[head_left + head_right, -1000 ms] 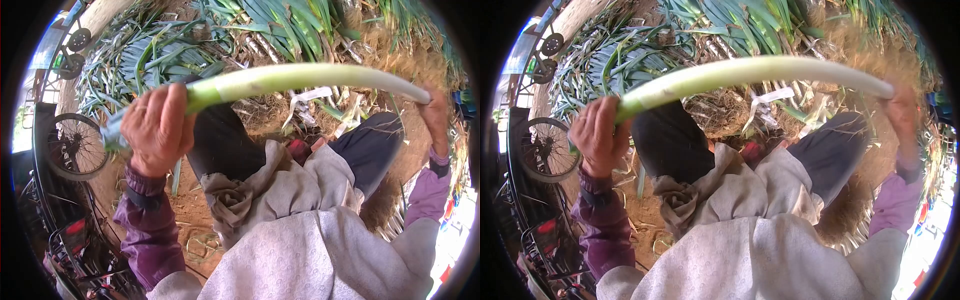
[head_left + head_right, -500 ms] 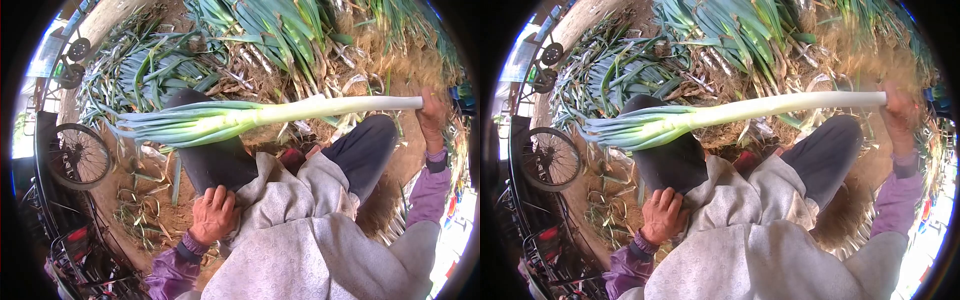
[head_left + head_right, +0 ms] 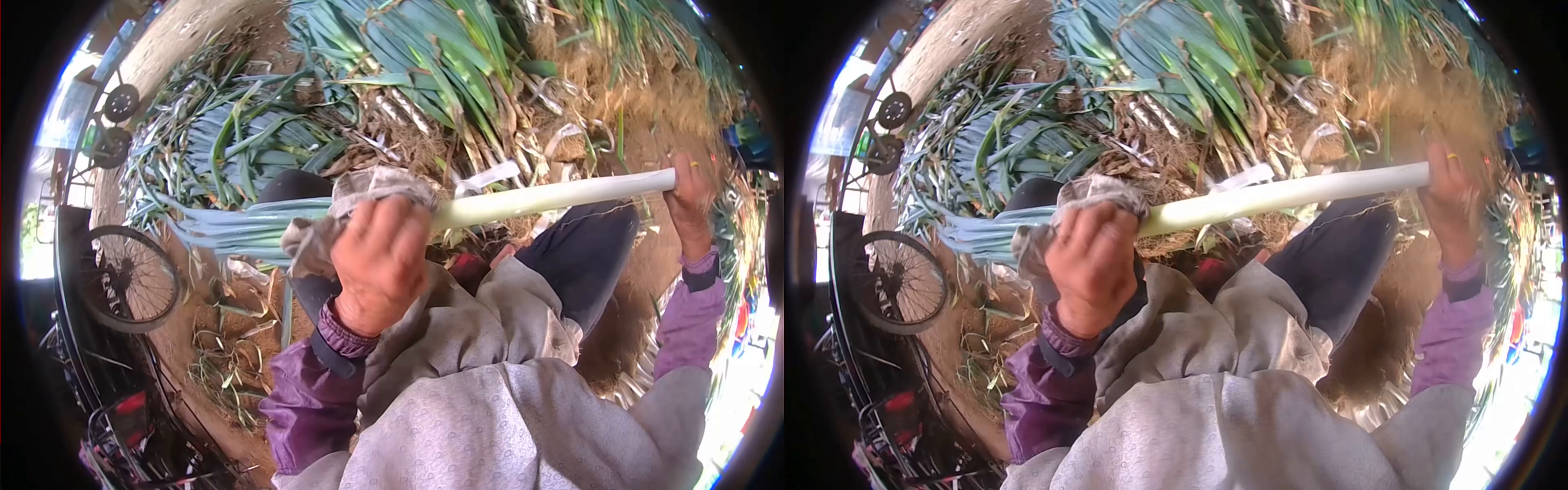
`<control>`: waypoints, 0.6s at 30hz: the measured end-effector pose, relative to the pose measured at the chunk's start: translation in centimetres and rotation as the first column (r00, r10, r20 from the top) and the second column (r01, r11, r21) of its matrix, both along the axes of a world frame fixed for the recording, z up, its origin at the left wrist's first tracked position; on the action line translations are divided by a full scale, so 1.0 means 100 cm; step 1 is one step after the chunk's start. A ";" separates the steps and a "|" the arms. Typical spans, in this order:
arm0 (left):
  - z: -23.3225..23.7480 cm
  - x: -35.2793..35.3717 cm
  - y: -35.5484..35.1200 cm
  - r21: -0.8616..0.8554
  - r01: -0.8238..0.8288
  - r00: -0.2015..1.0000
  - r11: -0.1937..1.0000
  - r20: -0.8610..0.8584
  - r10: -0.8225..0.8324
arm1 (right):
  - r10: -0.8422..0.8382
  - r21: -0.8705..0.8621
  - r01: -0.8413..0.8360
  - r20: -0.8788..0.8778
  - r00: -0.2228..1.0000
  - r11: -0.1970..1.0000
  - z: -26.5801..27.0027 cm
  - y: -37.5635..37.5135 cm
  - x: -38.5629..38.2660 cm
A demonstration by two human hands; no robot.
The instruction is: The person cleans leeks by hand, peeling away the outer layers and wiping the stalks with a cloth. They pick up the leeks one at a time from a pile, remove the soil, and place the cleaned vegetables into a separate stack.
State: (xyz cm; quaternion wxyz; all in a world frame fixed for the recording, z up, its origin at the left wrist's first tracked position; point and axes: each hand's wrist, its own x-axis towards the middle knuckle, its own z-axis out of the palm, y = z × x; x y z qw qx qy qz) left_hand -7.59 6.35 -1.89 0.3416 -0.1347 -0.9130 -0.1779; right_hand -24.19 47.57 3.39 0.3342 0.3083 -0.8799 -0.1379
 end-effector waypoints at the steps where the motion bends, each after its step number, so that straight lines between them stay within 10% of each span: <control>1: -0.011 0.002 0.005 -0.055 0.033 0.999 0.998 -0.003 -0.033 | -0.006 0.001 0.006 0.012 1.000 1.000 0.003 0.000 0.005; 4: -0.022 0.005 -0.048 -0.265 -0.185 0.968 0.947 0.117 0.222 | -0.064 0.091 0.054 0.101 0.993 0.994 0.000 0.008 0.009; 7: -0.018 0.003 -0.079 0.203 -0.262 0.949 0.943 0.234 0.213 | 0.047 -0.011 -0.046 0.074 0.996 0.999 0.001 -0.005 0.012; 10: 0.010 -0.002 -0.026 0.276 -0.148 0.980 0.950 0.169 0.103 | -0.033 -0.159 0.084 0.304 0.952 0.984 -0.010 -0.004 0.006; 16: -0.058 -0.009 -0.003 0.012 -0.205 0.978 0.979 0.024 0.205 | -0.102 -0.024 0.227 0.845 0.525 0.974 0.005 -0.010 0.021; 18: -0.071 -0.009 -0.039 0.705 -0.276 0.959 0.654 0.154 0.238 | -0.103 -0.033 0.242 0.843 0.528 0.970 0.005 -0.005 0.028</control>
